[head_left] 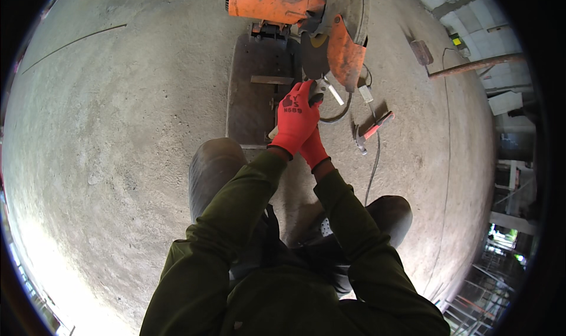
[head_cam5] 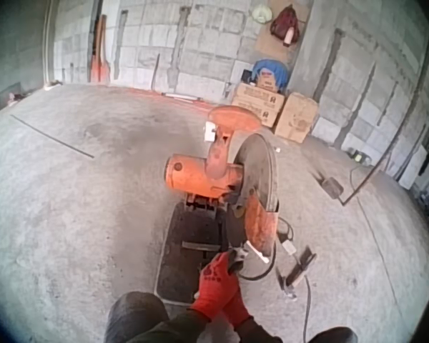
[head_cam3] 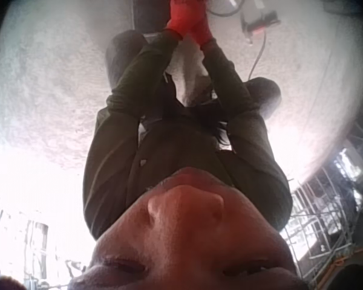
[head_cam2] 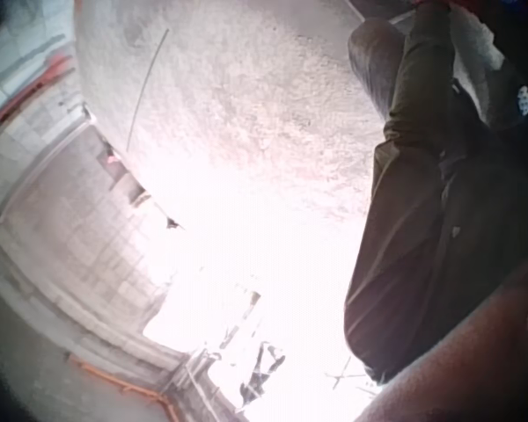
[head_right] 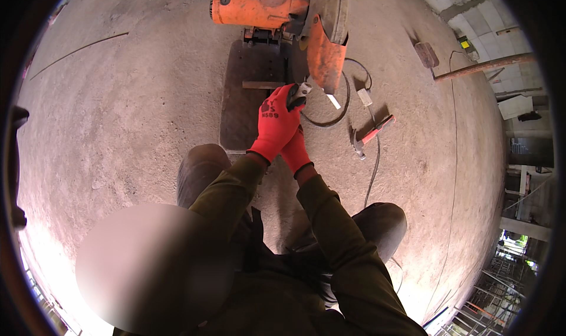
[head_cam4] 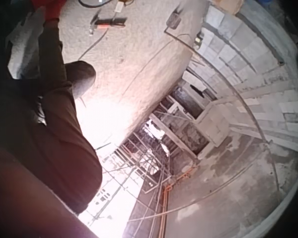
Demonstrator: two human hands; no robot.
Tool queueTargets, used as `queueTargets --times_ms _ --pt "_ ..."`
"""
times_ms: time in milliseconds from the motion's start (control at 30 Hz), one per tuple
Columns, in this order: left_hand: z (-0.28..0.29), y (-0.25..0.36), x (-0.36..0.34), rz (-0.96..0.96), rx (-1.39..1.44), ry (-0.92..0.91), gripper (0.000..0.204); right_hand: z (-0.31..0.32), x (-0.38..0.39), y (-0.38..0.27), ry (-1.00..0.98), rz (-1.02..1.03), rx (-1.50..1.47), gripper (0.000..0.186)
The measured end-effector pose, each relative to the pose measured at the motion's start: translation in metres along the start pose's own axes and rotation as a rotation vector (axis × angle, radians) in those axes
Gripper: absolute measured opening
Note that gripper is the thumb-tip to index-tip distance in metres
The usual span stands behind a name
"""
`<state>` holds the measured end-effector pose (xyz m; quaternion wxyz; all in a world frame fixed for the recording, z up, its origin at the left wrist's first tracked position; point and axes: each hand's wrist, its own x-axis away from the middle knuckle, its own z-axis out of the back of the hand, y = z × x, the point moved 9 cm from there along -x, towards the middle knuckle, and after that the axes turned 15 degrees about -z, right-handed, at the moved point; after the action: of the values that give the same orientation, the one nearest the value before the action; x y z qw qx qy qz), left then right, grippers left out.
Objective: The person kneels on the floor and uses a chop saw to cut several white metal rods. They repeatedly position the rods against the saw's fence, lower the blade to cut, and then lift the blade to remove the cut pieces.
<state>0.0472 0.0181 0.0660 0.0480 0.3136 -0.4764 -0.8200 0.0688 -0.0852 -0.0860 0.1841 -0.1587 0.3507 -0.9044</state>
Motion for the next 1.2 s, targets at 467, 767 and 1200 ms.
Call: queueTargets --times_ms 467,767,1200 --pt "-0.001 0.003 0.001 -0.021 -0.009 0.004 0.049 -0.004 0.001 0.01 0.0 -0.01 -0.111 0.052" --pt "0.012 0.002 0.002 0.08 -0.004 -0.044 0.045 -0.005 0.008 -0.007 -0.213 -0.135 -0.431 0.049" --pt "0.011 -0.007 -0.003 0.177 0.168 -0.373 0.036 0.004 0.035 -0.031 -0.379 -0.133 -0.624 0.042"
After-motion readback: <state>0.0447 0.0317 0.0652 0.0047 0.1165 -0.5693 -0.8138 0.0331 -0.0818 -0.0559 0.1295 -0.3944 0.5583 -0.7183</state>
